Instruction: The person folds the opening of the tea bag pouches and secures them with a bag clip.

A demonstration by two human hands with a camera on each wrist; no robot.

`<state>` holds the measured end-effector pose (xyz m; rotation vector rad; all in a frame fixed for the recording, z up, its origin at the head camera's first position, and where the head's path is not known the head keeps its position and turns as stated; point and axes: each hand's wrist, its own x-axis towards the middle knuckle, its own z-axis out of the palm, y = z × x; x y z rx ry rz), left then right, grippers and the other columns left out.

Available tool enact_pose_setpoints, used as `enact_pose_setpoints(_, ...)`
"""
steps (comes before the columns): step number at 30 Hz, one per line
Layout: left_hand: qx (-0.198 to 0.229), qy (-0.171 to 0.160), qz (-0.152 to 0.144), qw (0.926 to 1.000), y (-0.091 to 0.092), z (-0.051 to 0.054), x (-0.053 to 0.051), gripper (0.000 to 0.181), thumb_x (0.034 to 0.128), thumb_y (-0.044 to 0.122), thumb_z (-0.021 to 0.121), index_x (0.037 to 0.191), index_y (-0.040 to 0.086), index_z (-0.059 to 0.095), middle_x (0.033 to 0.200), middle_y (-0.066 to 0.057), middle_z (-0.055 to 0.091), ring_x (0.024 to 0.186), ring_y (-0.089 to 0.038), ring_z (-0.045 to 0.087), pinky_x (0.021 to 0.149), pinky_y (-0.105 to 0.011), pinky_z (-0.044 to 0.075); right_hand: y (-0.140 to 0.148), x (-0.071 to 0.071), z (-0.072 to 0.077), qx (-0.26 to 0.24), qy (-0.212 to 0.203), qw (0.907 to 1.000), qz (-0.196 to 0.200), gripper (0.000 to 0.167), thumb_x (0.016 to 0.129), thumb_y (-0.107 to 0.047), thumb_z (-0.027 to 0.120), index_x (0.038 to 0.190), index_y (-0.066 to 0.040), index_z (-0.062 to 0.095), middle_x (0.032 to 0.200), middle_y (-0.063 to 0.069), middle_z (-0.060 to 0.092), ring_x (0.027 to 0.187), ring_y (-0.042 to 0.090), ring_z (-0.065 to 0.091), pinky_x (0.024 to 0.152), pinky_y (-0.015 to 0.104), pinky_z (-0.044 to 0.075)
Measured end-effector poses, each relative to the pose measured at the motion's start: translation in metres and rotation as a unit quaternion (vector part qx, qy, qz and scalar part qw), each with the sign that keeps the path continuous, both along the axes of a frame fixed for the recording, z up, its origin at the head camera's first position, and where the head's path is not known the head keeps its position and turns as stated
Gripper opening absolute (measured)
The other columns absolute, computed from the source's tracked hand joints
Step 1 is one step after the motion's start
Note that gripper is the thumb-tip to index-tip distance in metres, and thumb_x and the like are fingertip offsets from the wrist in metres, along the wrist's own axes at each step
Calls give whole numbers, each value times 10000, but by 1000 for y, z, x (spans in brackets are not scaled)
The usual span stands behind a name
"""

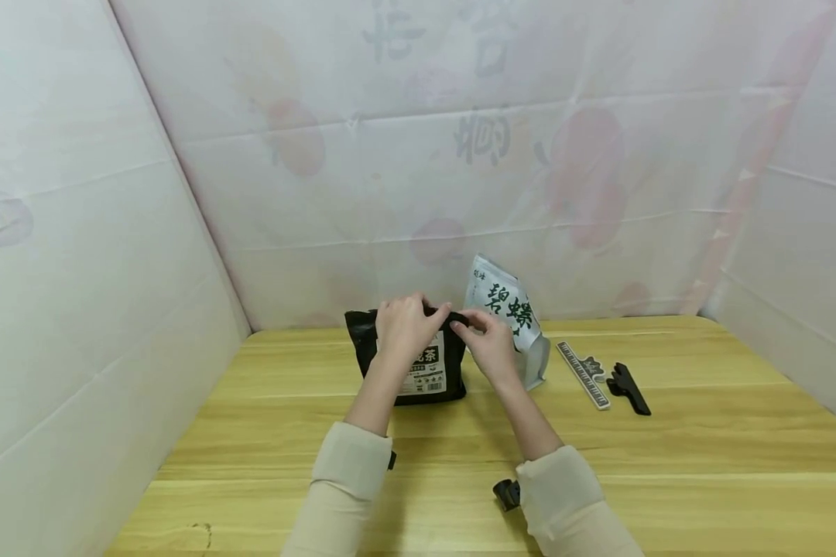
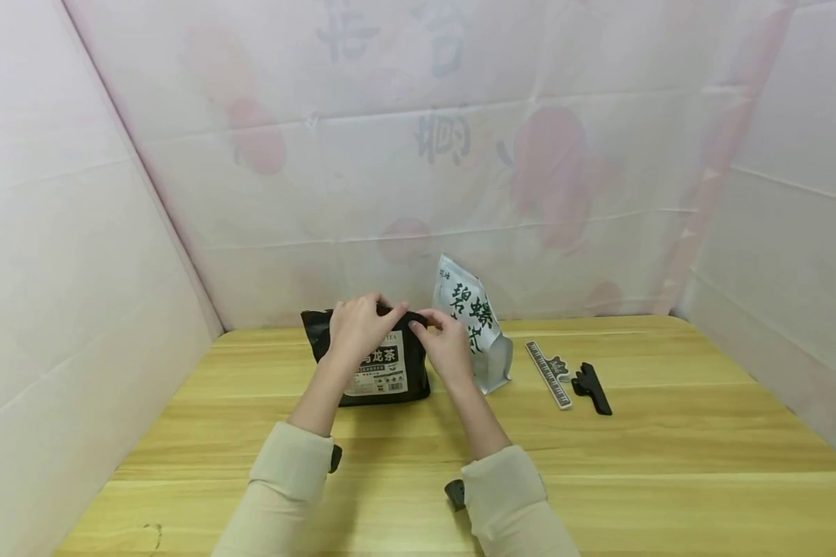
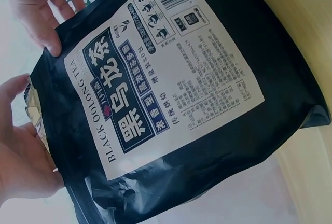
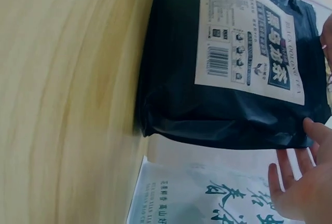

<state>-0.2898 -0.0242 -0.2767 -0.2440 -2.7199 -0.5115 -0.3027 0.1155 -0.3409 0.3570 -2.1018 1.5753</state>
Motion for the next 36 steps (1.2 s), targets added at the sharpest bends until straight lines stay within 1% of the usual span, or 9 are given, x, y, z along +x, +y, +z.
enact_pose_setpoints(4, 2, -8, 2, 10000, 0, 0, -1, 479, 887, 551, 478, 996, 130, 679, 862, -14, 664, 814, -204, 591, 862, -381, 357, 0, 1, 0, 87, 197, 9997, -65, 127, 821, -118, 701, 909, -27, 699, 927, 93, 673, 905, 222, 620, 761, 392, 473)
enact_pose_setpoints(12, 6, 123, 96, 9999, 3, -3, 2, 496, 883, 567, 469, 980, 127, 673, 843, -19, 666, 804, -206, 595, 868, -386, 350, -2, 3, 1, 382, 117, 9986, -347, 182, 830, -226, 698, 889, -53, 700, 902, 68, 677, 917, 222, 615, 807, 430, 458)
enact_pose_setpoints(17, -3, 289, 371, 9989, 8, -4, 2, 581, 852, 650, 431, 939, 135, 687, 795, -24, 660, 758, -190, 597, 846, -369, 356, -5, 5, 1, 583, 308, 9956, -669, 141, 822, -189, 707, 839, -48, 700, 846, 75, 686, 858, 219, 636, 730, 384, 482)
enact_pose_setpoints(20, 34, 320, 491, 9983, 11, -4, 2, 545, 839, 634, 478, 907, 136, 690, 780, -22, 656, 751, -188, 596, 842, -365, 357, -6, 5, 0, 717, 493, 9926, -846, 123, 816, -175, 713, 809, -53, 698, 811, 72, 686, 811, 212, 640, 683, 367, 478)
enact_pose_setpoints(23, 12, 265, 510, 9983, 11, -3, 2, 501, 832, 610, 518, 887, 140, 685, 761, -15, 651, 741, -187, 593, 852, -369, 358, -5, 4, -2, 880, 650, 9893, -962, 111, 812, -174, 716, 799, -65, 697, 788, 63, 683, 774, 209, 635, 661, 371, 471)
enact_pose_setpoints(26, -18, 152, 416, 9990, 9, -2, 2, 475, 832, 599, 532, 892, 152, 682, 758, 0, 650, 737, -182, 591, 848, -366, 359, -3, 3, -3, 1022, 761, 9879, -889, 114, 813, -174, 714, 826, -62, 701, 809, 65, 683, 783, 220, 632, 681, 388, 476)
enact_pose_setpoints(29, -43, 34, 289, 9996, 7, -1, 3, 455, 835, 589, 538, 915, 166, 683, 775, 20, 656, 741, -172, 589, 839, -359, 360, 2, 1, -3, 1159, 820, 9877, -657, 136, 812, -171, 716, 876, -53, 702, 873, 83, 683, 832, 246, 634, 723, 406, 483)
enact_pose_setpoints(33, -71, -6, 174, 9998, 5, 0, 3, 445, 840, 580, 539, 930, 169, 684, 790, 33, 660, 741, -165, 587, 818, -348, 360, 8, -2, -4, 1293, 727, 9884, -326, 178, 808, -163, 718, 935, -41, 697, 954, 113, 671, 911, 290, 621, 783, 440, 472)
enact_pose_setpoints(36, -58, 20, 126, 9999, 3, -1, 3, 434, 844, 568, 544, 926, 164, 681, 794, 30, 659, 747, -169, 584, 802, -343, 362, 10, -3, -4, 1357, 602, 9887, -188, 180, 815, -154, 710, 949, -37, 695, 943, 116, 670, 916, 288, 618, 788, 450, 468)
